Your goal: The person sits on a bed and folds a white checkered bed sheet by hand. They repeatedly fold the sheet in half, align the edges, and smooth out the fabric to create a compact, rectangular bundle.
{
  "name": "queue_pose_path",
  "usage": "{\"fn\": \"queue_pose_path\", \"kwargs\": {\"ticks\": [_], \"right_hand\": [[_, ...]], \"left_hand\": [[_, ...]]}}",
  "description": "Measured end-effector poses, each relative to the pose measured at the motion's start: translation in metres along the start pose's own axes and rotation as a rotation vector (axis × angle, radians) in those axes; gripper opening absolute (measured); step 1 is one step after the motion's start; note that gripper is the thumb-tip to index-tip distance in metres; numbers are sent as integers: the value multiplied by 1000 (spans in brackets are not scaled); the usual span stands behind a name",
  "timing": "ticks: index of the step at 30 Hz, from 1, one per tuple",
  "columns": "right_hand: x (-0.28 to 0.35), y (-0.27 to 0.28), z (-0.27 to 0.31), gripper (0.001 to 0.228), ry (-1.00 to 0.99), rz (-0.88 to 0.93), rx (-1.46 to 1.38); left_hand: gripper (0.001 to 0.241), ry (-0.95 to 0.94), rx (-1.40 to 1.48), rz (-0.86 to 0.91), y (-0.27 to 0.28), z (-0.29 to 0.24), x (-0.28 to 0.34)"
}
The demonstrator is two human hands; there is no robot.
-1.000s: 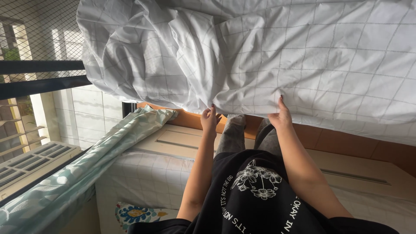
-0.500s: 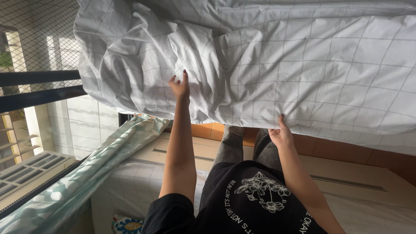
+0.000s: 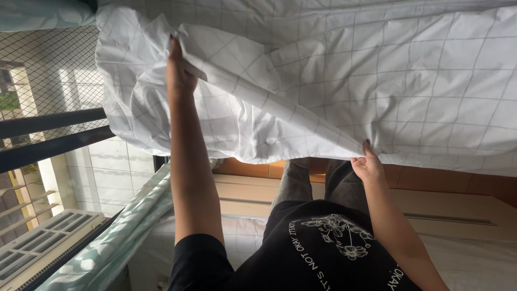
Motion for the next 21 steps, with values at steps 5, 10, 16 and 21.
{"fn": "queue_pose_path", "kwargs": {"ticks": [5, 10, 16, 21], "right_hand": [[24, -29, 4, 25, 13, 76, 35], [-18, 10, 6, 19, -22, 53, -94], [-21, 35, 2, 24, 60, 36, 85], [-3, 20, -12, 36, 59, -32, 166]], "left_hand": [[81, -125, -269, -207, -26, -90, 75], [58, -755, -1010, -394, 103, -95, 213], [73, -291, -92, -796, 271, 41, 317], [98, 40, 289, -603, 234, 156, 314]]}}
Point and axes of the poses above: each hand's wrist, its own x-axis away from the middle knuckle, its own y-axis out of the back of the hand, z = x × y, the point moved 9 cm from there along -x, towards the middle knuckle, and after that the axes turned 5 degrees about x, right-handed, at the moved point
